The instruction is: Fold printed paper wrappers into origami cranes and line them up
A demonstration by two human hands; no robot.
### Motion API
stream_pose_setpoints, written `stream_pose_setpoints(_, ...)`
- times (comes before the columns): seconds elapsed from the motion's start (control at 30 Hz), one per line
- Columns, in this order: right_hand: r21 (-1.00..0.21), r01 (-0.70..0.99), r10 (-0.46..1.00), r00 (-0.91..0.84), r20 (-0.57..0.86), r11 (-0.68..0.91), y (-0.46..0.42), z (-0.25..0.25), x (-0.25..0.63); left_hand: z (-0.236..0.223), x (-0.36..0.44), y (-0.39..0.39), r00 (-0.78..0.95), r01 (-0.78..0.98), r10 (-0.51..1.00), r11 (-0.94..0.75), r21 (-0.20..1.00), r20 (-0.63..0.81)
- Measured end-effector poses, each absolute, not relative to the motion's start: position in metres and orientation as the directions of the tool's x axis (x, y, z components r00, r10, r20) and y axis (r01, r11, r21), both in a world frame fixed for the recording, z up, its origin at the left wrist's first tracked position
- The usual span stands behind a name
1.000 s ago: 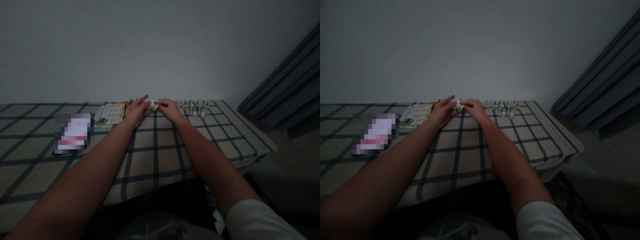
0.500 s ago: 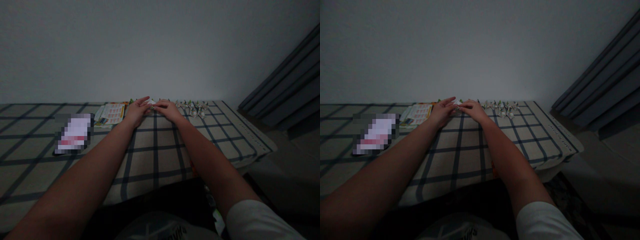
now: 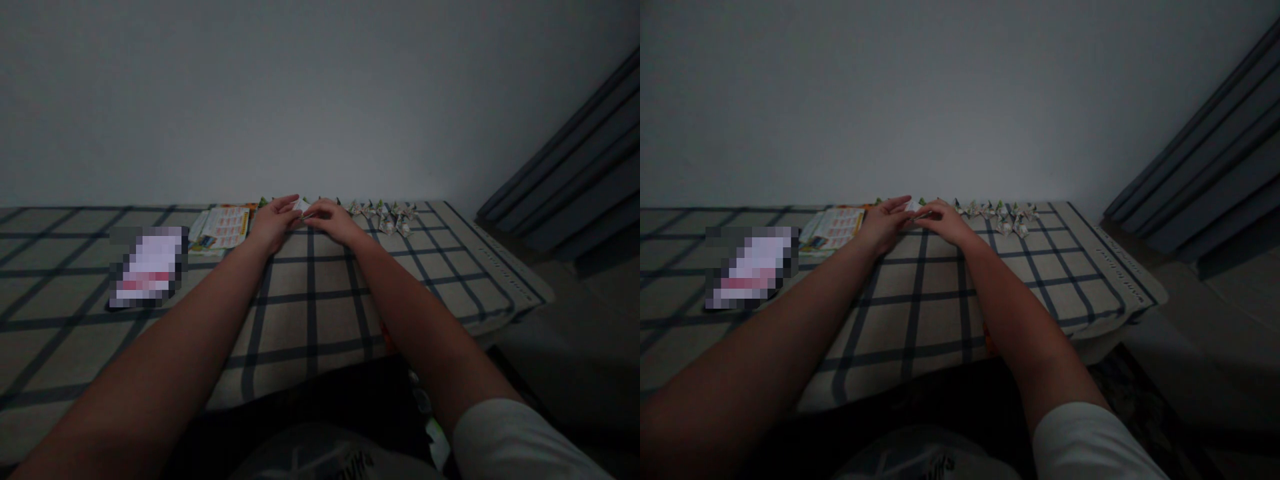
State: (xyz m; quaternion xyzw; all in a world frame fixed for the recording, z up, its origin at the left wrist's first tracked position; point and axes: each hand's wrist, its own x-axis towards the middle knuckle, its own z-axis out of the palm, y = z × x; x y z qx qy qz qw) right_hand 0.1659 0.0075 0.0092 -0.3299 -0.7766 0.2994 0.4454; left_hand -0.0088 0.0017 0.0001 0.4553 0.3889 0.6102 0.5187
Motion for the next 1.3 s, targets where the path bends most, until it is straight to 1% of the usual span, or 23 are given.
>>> stream_pose_setpoints(0.13,-0.716,0.300,0.768,-0.377,0.518,0.630,0.010,0.008,0.167,0.002,-0.007,-0.003,-0.021,-0.302,0.991,-0.133,0.944,0.133)
stream_pose_setpoints(0.23,-0.697,0.302,0.753,-0.376,0.539,0.650,0.012,0.009,0.167,0.005,-0.006,-0.007,-0.015,-0.320,0.991,-0.128,0.939,0.130)
stream_pose_setpoints(0.37,-0.734,0.312,0.794,-0.328,0.512,0.603,0.014,0.007,0.168,0.005,-0.005,-0.008,0.020,-0.326,0.989,-0.134,0.936,0.148)
stream_pose_setpoints(0.47,-0.772,0.316,0.832,-0.276,0.481,0.551,0.014,0.005,0.169,0.000,-0.006,-0.006,0.047,-0.268,0.983,-0.159,0.950,0.178)
stream_pose_setpoints(0.57,-0.786,0.335,0.853,-0.264,0.451,0.519,0.013,0.005,0.168,-0.004,-0.007,-0.003,0.059,-0.204,0.976,-0.194,0.960,0.210)
stream_pose_setpoints(0.73,-0.807,0.317,0.865,-0.240,0.440,0.498,0.011,0.005,0.167,-0.003,-0.007,-0.005,0.006,-0.133,0.975,-0.220,0.966,0.223)
stream_pose_setpoints(0.87,-0.810,0.317,0.868,-0.234,0.437,0.493,0.009,0.006,0.167,-0.003,-0.009,-0.004,-0.018,-0.061,0.965,-0.261,0.963,0.260)
stream_pose_setpoints(0.97,-0.837,0.267,0.876,-0.216,0.431,0.478,0.009,0.006,0.165,-0.007,-0.010,0.000,-0.012,-0.056,0.963,-0.269,0.961,0.269)
stream_pose_setpoints(1.07,-0.887,0.157,0.895,-0.186,0.406,0.435,0.010,0.007,0.162,-0.009,-0.009,0.002,-0.033,-0.069,0.964,-0.267,0.961,0.265)
stream_pose_setpoints(1.17,-0.929,0.084,0.925,-0.161,0.345,0.361,0.009,0.010,0.161,-0.007,-0.008,0.003,-0.064,-0.144,0.967,-0.253,0.957,0.247)
stream_pose_setpoints(1.3,-0.952,0.063,0.939,-0.194,0.284,0.301,0.008,0.013,0.163,-0.001,-0.007,0.001,-0.109,-0.235,0.968,-0.246,0.940,0.226)
